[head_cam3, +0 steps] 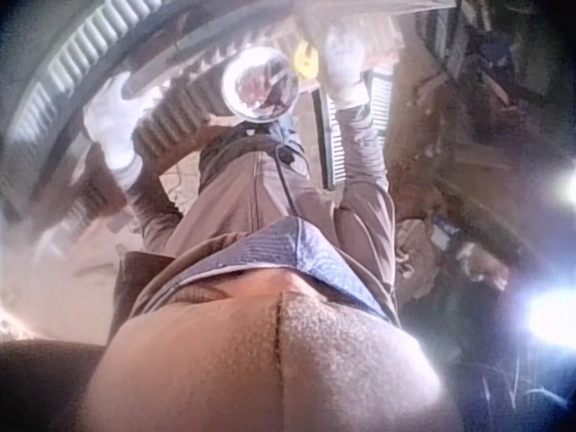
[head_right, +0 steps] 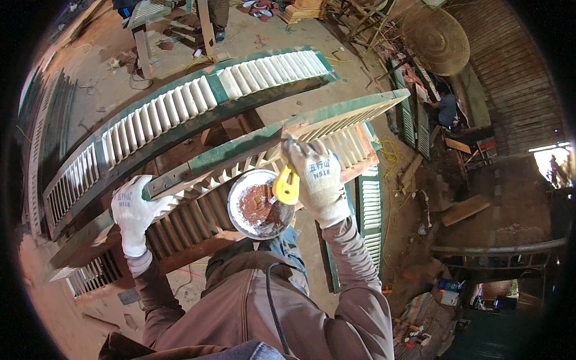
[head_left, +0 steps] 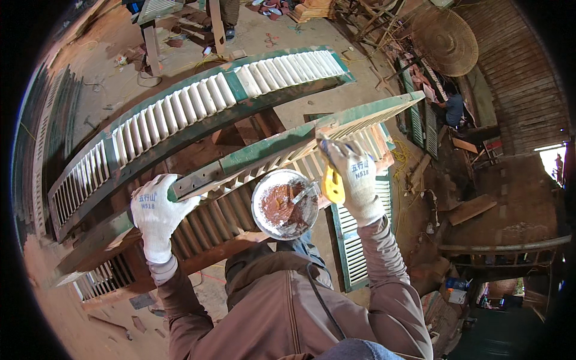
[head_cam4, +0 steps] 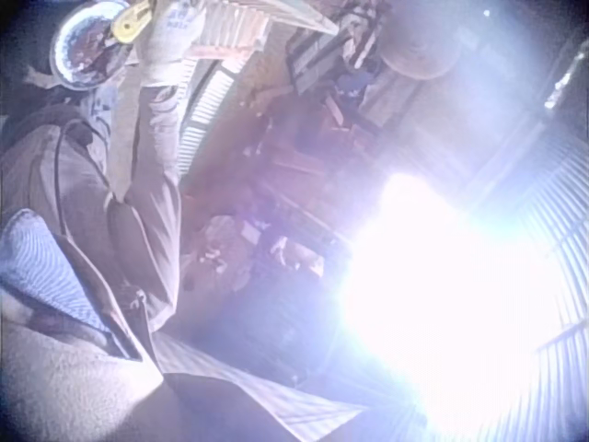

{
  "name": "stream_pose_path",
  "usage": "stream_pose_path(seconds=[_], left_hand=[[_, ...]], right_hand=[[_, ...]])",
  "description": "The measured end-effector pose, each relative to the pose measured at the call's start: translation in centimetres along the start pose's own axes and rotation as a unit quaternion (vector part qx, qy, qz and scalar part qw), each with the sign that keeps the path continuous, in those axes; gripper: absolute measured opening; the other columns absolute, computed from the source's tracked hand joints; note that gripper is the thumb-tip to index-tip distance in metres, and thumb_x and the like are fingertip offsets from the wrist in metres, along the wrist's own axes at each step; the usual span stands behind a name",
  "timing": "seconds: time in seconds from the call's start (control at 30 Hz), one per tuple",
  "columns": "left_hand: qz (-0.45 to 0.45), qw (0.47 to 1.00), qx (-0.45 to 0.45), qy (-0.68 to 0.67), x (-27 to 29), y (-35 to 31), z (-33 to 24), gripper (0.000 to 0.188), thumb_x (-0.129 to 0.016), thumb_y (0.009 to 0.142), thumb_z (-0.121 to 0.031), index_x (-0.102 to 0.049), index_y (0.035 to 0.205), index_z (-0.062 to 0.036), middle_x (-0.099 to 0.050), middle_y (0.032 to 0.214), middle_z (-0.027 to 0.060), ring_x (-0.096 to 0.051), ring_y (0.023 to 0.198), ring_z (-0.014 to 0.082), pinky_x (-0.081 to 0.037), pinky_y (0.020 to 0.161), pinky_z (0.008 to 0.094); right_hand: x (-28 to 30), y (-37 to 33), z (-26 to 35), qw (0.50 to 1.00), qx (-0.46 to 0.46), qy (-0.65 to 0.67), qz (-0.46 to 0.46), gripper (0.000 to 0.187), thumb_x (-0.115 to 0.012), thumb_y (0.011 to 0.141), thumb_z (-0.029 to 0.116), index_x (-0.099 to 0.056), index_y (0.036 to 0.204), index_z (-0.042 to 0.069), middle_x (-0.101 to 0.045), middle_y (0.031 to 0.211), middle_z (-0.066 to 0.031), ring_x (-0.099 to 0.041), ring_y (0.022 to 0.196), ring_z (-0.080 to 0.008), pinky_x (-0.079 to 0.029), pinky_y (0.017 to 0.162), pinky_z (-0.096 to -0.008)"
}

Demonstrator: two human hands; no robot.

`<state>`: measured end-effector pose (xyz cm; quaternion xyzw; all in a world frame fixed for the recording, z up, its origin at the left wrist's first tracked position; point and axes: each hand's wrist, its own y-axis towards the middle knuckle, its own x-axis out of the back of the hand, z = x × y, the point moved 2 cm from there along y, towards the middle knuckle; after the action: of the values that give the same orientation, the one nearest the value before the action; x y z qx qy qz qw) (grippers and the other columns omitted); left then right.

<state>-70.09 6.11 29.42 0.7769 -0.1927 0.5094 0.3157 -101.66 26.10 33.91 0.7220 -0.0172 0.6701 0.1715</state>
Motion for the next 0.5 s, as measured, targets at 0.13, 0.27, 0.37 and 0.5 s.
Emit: stream_pose_path(seconds=[0.13,0.27,0.37,0.5], left_hand=[[-0.012,1.0,-0.005,0.015,-0.1,-0.3,0.7,0.05,-0.087,0.062,-0.044,-0.071,0.098,-0.0128,-0.071,0.093,0.0036,-0.07,0.086,0.0265,-0.053,0.08,0.0399],[0.004,1.0,-0.001,-0.008,0.1,0.3,0.0,0.049,-0.087,0.062,-0.043,-0.071,0.098,-0.0131,-0.072,0.094,0.0033,-0.07,0.086,0.0259,-0.053,0.081,0.0396],[0.01,1.0,0.013,-0.007,0.1,0.0,0.4,0.048,-0.087,0.062,-0.042,-0.071,0.098,-0.0132,-0.072,0.094,0.003,-0.07,0.086,0.0256,-0.053,0.081,0.0398],[-0.014,1.0,0.005,-0.006,0.0,-0.2,0.5,0.048,-0.087,0.062,-0.042,-0.071,0.097,-0.0128,-0.072,0.094,0.0034,-0.07,0.086,0.0256,-0.053,0.08,0.0406]], right_hand=[[0.5,0.9,-2.2,0.995,-0.019,0.092,-0.03,0.057,-0.069,0.072,0.015,-0.063,0.128,0.009,-0.07,0.112,-0.0098,-0.064,0.102,-0.0307,-0.053,0.086,-0.0405],[-1.8,0.6,-4.0,0.996,0.012,0.022,-0.083,0.056,-0.07,0.072,0.017,-0.064,0.127,0.012,-0.07,0.119,-0.0076,-0.065,0.1,-0.0281,-0.052,0.084,-0.0417],[-2.6,-0.3,-0.8,0.997,0.032,-0.057,-0.028,0.051,-0.069,0.076,0.019,-0.065,0.126,0.016,-0.071,0.116,-0.0028,-0.067,0.101,-0.0216,-0.051,0.079,-0.0387],[-0.4,0.7,-2.1,0.997,0.02,0.041,-0.055,0.042,-0.067,0.079,0.017,-0.068,0.121,0.014,-0.073,0.105,-0.0035,-0.068,0.097,-0.0229,-0.05,0.079,-0.0396]])
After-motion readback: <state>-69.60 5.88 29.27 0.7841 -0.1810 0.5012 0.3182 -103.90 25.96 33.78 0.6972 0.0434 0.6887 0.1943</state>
